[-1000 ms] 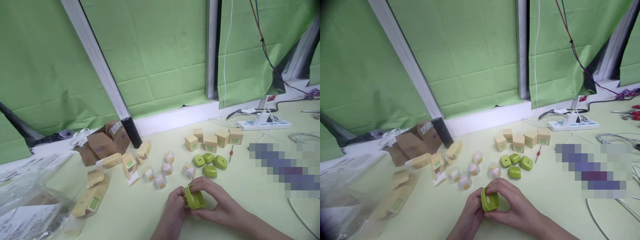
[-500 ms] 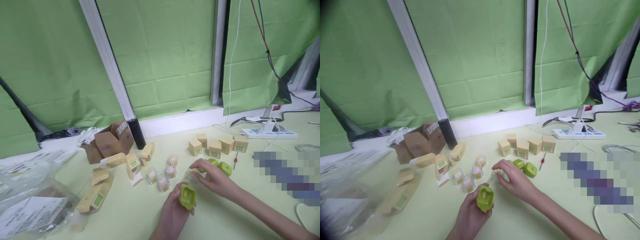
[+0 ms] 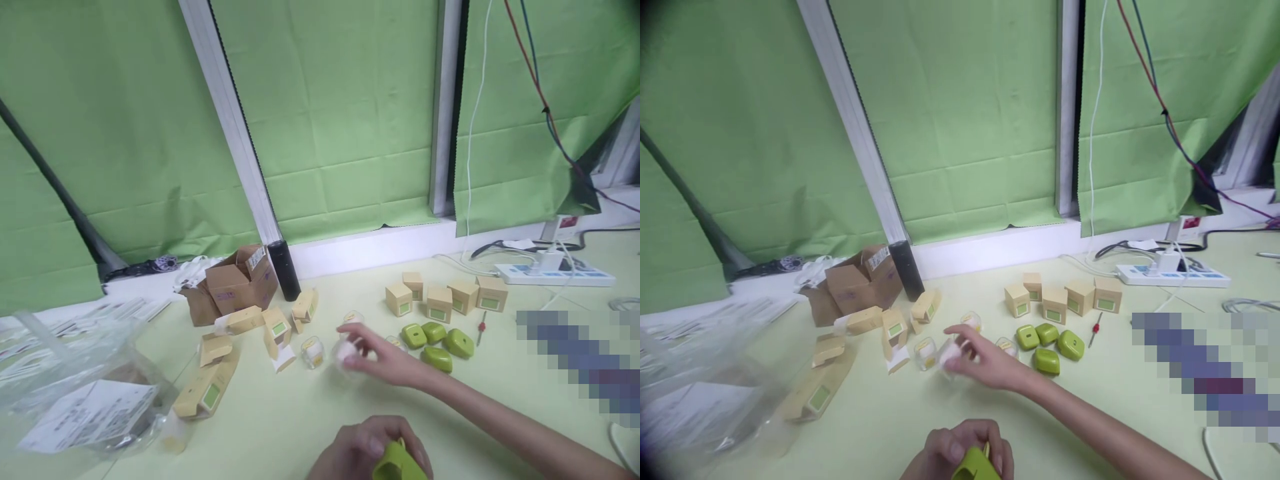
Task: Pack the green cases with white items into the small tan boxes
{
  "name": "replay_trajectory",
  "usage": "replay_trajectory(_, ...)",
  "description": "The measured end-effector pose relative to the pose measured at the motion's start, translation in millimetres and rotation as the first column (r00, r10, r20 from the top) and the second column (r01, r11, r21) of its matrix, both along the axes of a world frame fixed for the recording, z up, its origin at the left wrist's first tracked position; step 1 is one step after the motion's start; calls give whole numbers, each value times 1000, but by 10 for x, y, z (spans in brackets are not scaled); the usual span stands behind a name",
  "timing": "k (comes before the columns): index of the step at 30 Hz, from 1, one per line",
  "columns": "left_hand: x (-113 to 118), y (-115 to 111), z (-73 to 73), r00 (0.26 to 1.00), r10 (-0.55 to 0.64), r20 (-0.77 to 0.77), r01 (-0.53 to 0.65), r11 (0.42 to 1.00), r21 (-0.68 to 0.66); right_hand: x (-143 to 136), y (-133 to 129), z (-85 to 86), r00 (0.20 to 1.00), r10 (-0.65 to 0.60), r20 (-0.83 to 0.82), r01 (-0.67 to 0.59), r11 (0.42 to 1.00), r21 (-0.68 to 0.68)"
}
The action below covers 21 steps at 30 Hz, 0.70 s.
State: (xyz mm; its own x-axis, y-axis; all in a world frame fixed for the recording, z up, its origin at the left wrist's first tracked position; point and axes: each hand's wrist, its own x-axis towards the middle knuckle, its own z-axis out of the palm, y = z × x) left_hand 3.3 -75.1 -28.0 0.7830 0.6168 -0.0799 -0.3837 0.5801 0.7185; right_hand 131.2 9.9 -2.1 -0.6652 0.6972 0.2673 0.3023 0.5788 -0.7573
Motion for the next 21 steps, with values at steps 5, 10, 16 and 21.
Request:
replay_trajectory(5,30,69,-86,993,110,40,-111,994,15,542,-140,-178,771,-283,-571,-318,607,-729)
replay_trajectory(10,19,212,-101,947,287,146,-273,956,-107,781,-121,-308,683,-452,-574,-321,520,-792)
replay_trajectory(16,-51,283,-4,813,580,46,-552,793,-257,808,-203,-224,881,-448,-154,386,867,-315)
replay_trajectory(21,6,319,-44,745,667,-10,-660,735,-153,715,-282,-337,889,-315,333,191,915,355)
